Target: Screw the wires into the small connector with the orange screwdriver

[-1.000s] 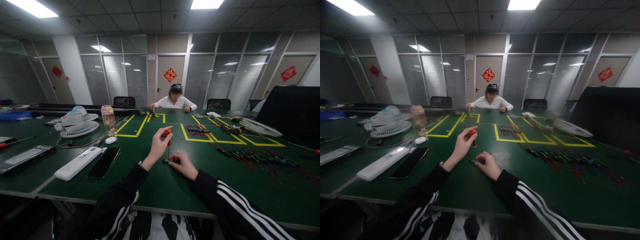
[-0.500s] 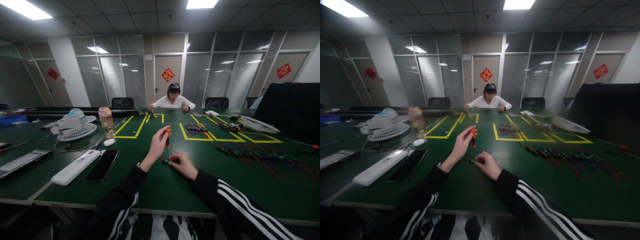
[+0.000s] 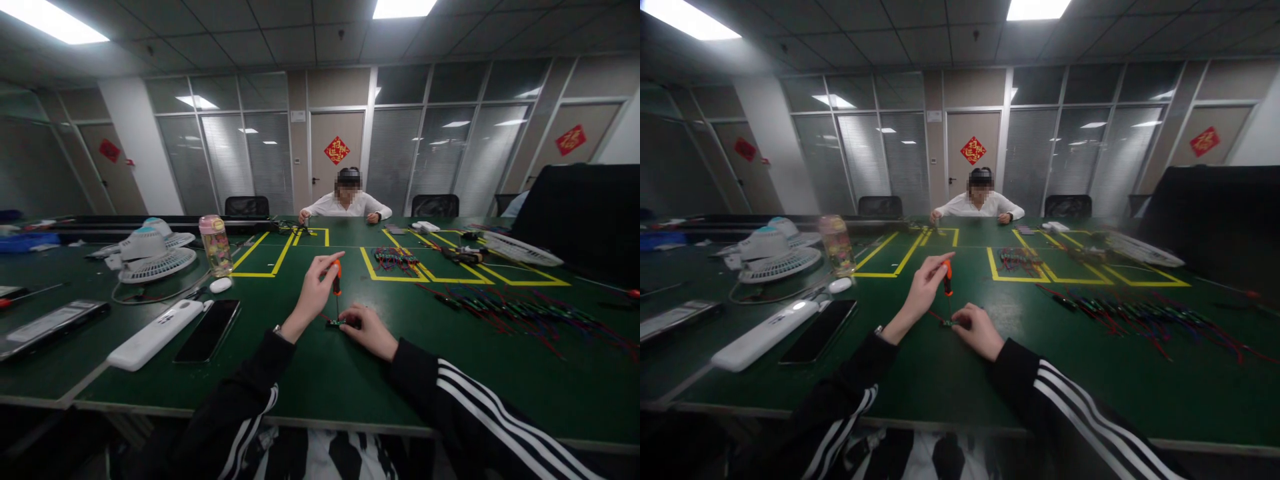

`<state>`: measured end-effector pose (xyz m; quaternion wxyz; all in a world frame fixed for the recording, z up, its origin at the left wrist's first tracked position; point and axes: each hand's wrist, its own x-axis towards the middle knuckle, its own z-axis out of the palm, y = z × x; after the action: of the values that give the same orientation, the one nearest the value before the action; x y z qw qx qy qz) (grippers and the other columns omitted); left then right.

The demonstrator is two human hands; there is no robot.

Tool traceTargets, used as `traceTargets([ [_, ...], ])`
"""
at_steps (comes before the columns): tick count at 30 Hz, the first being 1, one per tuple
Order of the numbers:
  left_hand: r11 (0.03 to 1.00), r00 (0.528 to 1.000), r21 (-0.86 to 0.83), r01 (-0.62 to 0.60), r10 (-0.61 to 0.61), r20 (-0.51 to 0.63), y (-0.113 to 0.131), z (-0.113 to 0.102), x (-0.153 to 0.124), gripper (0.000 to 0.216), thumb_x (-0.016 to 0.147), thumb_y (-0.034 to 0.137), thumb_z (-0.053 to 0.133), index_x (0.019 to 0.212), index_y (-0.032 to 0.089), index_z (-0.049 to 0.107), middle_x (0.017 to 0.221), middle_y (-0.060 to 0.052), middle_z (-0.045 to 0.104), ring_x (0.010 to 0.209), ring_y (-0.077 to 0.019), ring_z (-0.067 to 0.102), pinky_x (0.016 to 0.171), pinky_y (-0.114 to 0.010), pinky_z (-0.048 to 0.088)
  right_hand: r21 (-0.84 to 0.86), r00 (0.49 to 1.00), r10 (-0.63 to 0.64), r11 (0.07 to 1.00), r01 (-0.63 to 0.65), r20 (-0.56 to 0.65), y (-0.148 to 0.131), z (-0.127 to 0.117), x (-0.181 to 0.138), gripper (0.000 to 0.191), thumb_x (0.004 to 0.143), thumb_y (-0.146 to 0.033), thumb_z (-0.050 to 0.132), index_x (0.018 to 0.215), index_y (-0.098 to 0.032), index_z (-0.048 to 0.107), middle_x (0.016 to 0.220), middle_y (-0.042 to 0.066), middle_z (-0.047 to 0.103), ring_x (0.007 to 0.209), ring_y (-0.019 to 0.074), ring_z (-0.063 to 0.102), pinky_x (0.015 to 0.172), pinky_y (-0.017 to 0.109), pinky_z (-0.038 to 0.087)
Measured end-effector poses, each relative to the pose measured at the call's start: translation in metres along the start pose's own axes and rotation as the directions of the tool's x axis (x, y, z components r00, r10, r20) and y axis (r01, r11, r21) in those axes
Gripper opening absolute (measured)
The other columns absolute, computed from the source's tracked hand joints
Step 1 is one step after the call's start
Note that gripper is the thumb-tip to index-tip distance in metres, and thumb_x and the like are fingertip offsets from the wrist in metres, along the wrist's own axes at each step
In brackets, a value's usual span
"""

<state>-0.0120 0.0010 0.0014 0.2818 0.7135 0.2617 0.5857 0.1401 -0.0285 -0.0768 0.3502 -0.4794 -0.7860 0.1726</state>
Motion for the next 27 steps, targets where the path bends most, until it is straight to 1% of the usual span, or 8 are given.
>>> traceTargets([
  [3,0.994,0.996,-0.095,0.060,-0.055,0.063,-0.0003,-0.0001,0.0005,0.034,0.086,0.027,0.048,0.118,0.021,0.057,0.101,-0.005,0.062,0.088,-0.0132,0.059,0.082,-0.027,0.046,-0.004,1.000,-0.006,1.000,0.006,0.006,0.0003,-0.0005,-0.0003,0.015,0.073,-0.015,0.060,0.086,-0.015,0.068,0.077,0.003,0.057,0.070,0.0138,0.053,0.065,0.025,0.042],
  [8,1.000,0.999,-0.010,0.025,-0.026,-0.034,-0.0031,-0.0008,0.0008,0.030,0.081,0.031,0.057,0.108,0.020,0.064,0.100,-0.005,0.059,0.088,-0.0137,0.057,0.078,-0.024,0.046,-0.002,1.000,0.009,1.000,-0.009,0.021,-0.0011,-0.0022,0.0004,0.015,0.075,-0.016,0.059,0.085,-0.015,0.070,0.078,0.004,0.058,0.069,0.0137,0.055,0.065,0.025,0.042],
  [10,0.998,0.999,-0.059,0.034,-0.033,0.023,-0.0030,-0.0012,0.0015,0.031,0.085,0.029,0.050,0.114,0.021,0.061,0.107,-0.006,0.059,0.093,-0.0140,0.057,0.082,-0.025,0.046,0.005,1.000,0.012,1.000,-0.013,0.021,-0.0012,-0.0026,0.0006,0.015,0.076,-0.018,0.059,0.086,-0.015,0.070,0.078,0.004,0.058,0.069,0.0136,0.055,0.065,0.025,0.043],
  [13,0.991,0.996,-0.113,0.066,-0.058,0.075,-0.0015,-0.0014,0.0021,0.033,0.086,0.026,0.048,0.117,0.019,0.058,0.102,-0.007,0.062,0.090,-0.0140,0.059,0.083,-0.027,0.046,0.007,1.000,0.021,1.000,-0.021,0.021,-0.0007,-0.0029,0.0005,0.015,0.074,-0.019,0.062,0.086,-0.015,0.071,0.077,0.003,0.058,0.068,0.0137,0.055,0.065,0.025,0.043],
  [17,1.000,0.999,0.012,0.013,-0.013,-0.032,0.0004,-0.0014,0.0016,0.029,0.081,0.029,0.057,0.107,0.019,0.065,0.101,-0.007,0.059,0.089,-0.0146,0.057,0.078,-0.025,0.047,-0.014,0.999,0.032,0.999,-0.031,0.011,0.0004,-0.0027,0.0003,0.018,0.073,-0.019,0.065,0.089,-0.016,0.071,0.075,0.003,0.059,0.068,0.0142,0.055,0.064,0.025,0.043],
  [20,0.998,0.999,-0.053,0.020,-0.018,0.040,0.0012,-0.0006,0.0016,0.031,0.086,0.027,0.049,0.114,0.021,0.061,0.107,-0.007,0.059,0.096,-0.0151,0.056,0.082,-0.026,0.046,-0.010,1.000,0.030,1.000,-0.030,0.004,0.0010,-0.0025,0.0001,0.017,0.073,-0.018,0.064,0.088,-0.016,0.071,0.076,0.003,0.060,0.067,0.0138,0.055,0.063,0.025,0.043],
  [22,0.994,0.996,-0.103,0.040,-0.031,0.088,0.0013,0.0010,0.0015,0.032,0.086,0.026,0.049,0.116,0.020,0.059,0.102,-0.007,0.061,0.091,-0.0145,0.058,0.081,-0.027,0.046,-0.010,1.000,0.018,1.000,-0.018,0.006,0.0009,-0.0028,0.0000,0.015,0.074,-0.018,0.063,0.086,-0.016,0.071,0.077,0.004,0.061,0.067,0.0137,0.055,0.064,0.025,0.043],
  [27,0.998,0.997,0.063,-0.025,0.030,-0.074,0.0018,0.0042,0.0000,0.024,0.077,0.030,0.061,0.098,0.020,0.067,0.096,-0.005,0.059,0.085,-0.0141,0.057,0.077,-0.025,0.046,-0.023,1.000,0.005,1.000,-0.005,0.012,-0.0009,-0.0040,0.0002,0.014,0.074,-0.018,0.063,0.086,-0.016,0.071,0.077,0.004,0.061,0.068,0.0138,0.055,0.065,0.025,0.044],
])
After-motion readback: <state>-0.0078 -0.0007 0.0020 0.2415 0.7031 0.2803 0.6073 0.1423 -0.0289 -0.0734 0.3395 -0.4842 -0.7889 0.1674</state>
